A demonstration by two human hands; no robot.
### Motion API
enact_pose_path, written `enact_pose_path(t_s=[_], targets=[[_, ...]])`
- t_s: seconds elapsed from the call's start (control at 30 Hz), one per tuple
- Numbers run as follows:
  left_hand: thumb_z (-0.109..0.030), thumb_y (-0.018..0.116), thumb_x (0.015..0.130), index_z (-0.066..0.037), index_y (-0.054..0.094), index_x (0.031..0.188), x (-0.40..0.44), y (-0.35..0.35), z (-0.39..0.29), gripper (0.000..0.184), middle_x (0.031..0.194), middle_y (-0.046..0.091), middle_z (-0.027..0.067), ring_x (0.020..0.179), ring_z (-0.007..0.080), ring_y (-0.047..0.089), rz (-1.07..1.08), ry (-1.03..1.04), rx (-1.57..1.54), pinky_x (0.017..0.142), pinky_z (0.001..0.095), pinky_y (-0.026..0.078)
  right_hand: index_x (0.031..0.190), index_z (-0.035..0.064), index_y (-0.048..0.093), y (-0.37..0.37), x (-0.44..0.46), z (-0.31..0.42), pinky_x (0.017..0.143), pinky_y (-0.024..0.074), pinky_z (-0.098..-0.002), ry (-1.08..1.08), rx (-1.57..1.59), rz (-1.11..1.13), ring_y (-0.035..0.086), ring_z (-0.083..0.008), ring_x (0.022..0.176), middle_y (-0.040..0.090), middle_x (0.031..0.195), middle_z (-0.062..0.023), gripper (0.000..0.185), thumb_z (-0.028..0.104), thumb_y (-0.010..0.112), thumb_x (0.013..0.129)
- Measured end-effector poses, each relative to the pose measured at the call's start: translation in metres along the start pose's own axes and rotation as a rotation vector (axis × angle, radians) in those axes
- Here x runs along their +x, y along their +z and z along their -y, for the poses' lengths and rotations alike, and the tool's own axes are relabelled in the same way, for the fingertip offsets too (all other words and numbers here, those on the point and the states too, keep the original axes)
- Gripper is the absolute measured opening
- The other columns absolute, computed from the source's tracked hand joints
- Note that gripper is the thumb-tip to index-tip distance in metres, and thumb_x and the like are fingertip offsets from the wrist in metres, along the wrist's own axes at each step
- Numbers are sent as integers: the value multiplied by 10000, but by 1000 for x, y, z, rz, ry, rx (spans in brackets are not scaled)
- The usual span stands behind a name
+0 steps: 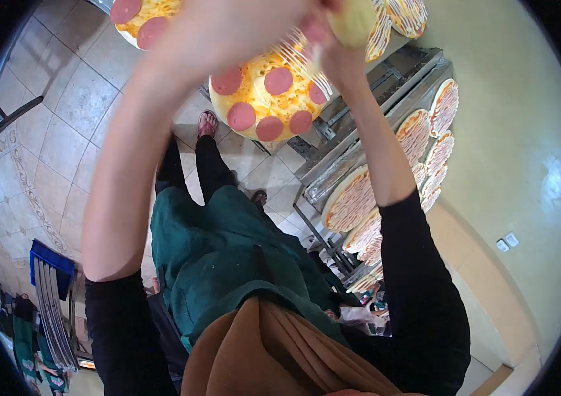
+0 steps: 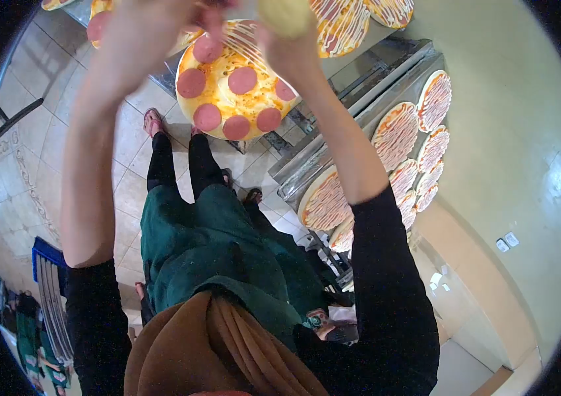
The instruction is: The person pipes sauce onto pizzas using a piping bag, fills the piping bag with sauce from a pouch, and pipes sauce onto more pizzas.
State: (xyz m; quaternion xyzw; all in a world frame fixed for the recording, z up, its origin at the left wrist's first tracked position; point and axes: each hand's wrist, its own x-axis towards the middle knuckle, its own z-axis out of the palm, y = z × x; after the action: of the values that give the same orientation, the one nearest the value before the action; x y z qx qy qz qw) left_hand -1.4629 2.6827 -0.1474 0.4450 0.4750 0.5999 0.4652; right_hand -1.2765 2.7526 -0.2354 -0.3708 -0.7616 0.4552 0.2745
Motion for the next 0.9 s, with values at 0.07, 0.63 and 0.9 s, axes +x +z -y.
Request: enact_pose_path(t_s=[0.07,0.63,0.9], targets=[[-156,418,981,5,592,991,-3,12,0,238,833,616,88,598,104,569,124,-67,-101,482,205,471,1045,59,533,-13,-26,11,600,474,-237,198,399,-168,583,-91,802,580,852,-24,160,123,562,901],[-123,442,966,-18,597,974,-17,0,-9,187,718,574,49,612,77,571,93,-73,-115,469,200,463,1087,41,521,0,-18,10,751,475,-285,-49,-15,-12,584,-120,769,589,834,-15,238,133,584,877],[-159,472,963,-4,629,968,-13,-35,-20,220,722,597,39,534,66,539,-113,46,142,455,191,453,872,-8,540,56,41,12,631,431,-354,-498,-315,13,502,-204,703,531,749,-92,84,-35,521,794]])
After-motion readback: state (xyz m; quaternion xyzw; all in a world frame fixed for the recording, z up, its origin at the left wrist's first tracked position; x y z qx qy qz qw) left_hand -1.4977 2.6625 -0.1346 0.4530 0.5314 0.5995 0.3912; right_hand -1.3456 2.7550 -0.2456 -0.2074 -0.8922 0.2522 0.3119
